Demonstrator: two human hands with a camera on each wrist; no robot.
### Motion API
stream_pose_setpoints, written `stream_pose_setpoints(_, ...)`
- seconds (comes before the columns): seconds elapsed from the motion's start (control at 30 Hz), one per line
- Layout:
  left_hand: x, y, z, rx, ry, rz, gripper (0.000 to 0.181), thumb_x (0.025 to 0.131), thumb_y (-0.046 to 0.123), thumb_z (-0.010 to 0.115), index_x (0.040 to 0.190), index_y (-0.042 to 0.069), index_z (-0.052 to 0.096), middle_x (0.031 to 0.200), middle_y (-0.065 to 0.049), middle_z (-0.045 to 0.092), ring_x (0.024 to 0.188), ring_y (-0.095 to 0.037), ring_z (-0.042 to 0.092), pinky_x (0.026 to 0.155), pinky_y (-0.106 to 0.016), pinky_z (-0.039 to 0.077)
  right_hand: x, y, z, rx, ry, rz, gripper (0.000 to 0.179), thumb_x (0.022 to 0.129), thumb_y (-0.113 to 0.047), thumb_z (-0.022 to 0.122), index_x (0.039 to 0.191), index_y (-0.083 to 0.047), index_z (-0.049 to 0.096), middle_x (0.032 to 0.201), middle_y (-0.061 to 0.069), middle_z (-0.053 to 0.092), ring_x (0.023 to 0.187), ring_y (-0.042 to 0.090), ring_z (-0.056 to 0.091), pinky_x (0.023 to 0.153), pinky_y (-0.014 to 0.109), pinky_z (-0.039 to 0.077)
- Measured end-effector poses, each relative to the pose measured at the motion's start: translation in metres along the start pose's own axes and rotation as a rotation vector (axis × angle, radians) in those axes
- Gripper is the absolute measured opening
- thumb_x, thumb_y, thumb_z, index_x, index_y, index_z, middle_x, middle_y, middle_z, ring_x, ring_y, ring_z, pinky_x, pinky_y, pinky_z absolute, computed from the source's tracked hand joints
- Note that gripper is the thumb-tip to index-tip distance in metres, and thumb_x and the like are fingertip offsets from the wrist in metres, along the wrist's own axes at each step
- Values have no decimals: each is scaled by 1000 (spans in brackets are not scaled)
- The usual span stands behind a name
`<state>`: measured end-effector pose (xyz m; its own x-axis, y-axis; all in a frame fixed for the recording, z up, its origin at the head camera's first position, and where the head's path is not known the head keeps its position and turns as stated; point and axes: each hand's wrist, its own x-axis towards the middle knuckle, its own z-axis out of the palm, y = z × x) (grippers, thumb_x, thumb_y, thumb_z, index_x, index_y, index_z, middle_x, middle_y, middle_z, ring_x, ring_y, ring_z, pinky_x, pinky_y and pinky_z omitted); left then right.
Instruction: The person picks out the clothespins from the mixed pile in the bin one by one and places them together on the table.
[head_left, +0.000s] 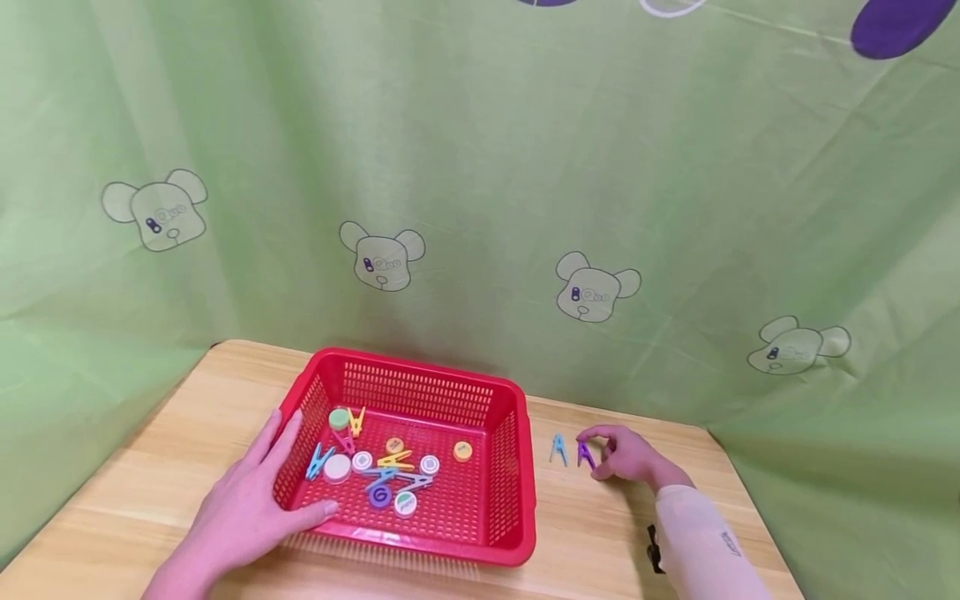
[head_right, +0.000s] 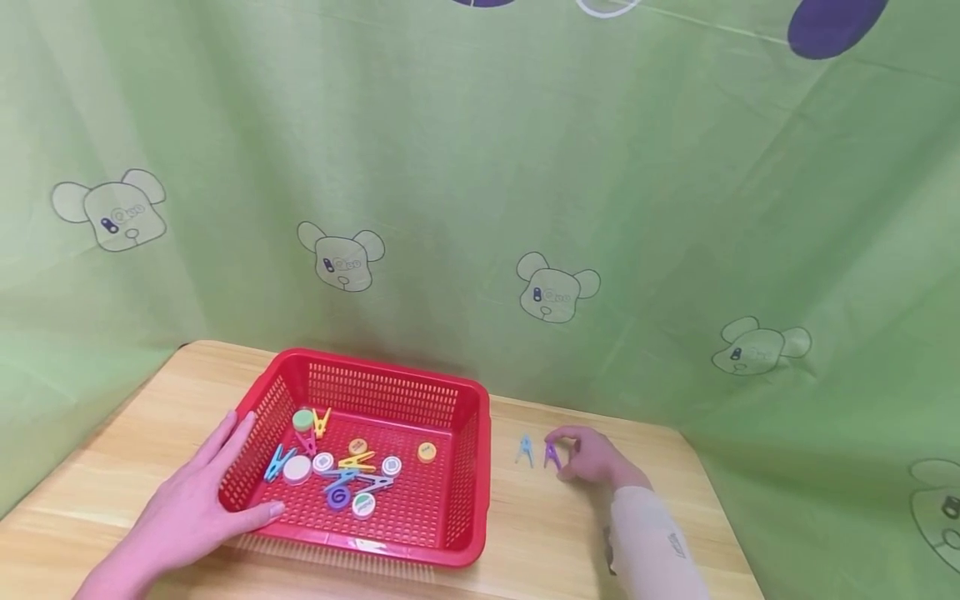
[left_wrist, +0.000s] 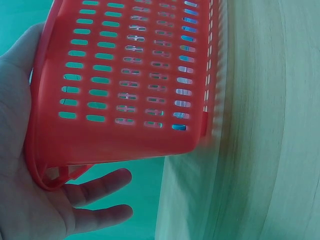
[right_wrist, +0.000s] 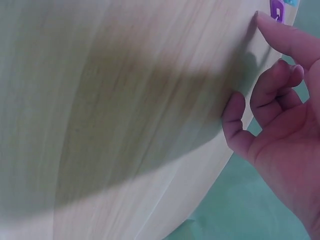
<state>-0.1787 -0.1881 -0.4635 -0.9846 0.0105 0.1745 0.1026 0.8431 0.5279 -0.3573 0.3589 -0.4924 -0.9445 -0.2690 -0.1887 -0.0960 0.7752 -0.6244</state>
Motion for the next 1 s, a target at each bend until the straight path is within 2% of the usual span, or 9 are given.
stream_pose_setpoints(0.3, 0, -3, 2, 12, 38, 35, 126, 68, 86, 64, 162, 19, 13, 163, -21, 12, 133, -57, 34, 90, -75, 37, -4, -11, -5, -6, 22, -10, 65, 69, 2, 86, 130, -9, 65, 71, 6, 47, 64, 20, 45, 58, 33, 42)
stream_pose_setpoints(0.53, -1, -2, 2, 6, 32, 32, 126, 68, 85, 64, 162, 19, 14, 163, -21, 13, 132, -58, 35, 90, -75, 38, -3, -18, -10, 7, 0, -26, 67, 72, -4, 87, 134, -11, 63, 64, 0, 41, 60, 17, 40, 53, 29, 38)
stream_pose_setpoints(0.73, -1, -3, 3, 0, 28, 30, 126, 68, 86, 63, 162, 19, 15, 163, -21, 13, 131, -57, 36, 90, -74, 39, 1, -28, -14, 12, -14, -101, 63, 76, 0, 83, 135, -8, 61, 60, -3, 36, 54, 13, 37, 47, 26, 34)
stream_pose_setpoints(0.83, -1, -4, 3, 0, 30, 27, 126, 68, 86, 63, 162, 19, 15, 163, -21, 13, 132, -56, 36, 90, -74, 38, 3, -36, -15, -14, -8, -155, 61, 77, -1, 82, 134, -7, 61, 59, -3, 35, 53, 13, 36, 47, 27, 36)
stream_pose_setpoints(1.0, -1, -4, 3, 2, 29, 25, 125, 68, 86, 63, 162, 20, 13, 163, -20, 13, 132, -57, 36, 90, -74, 38, 5, -49, -15, -53, 24, -201, 58, 78, -6, 84, 132, -8, 63, 59, -3, 36, 53, 13, 35, 50, 29, 37)
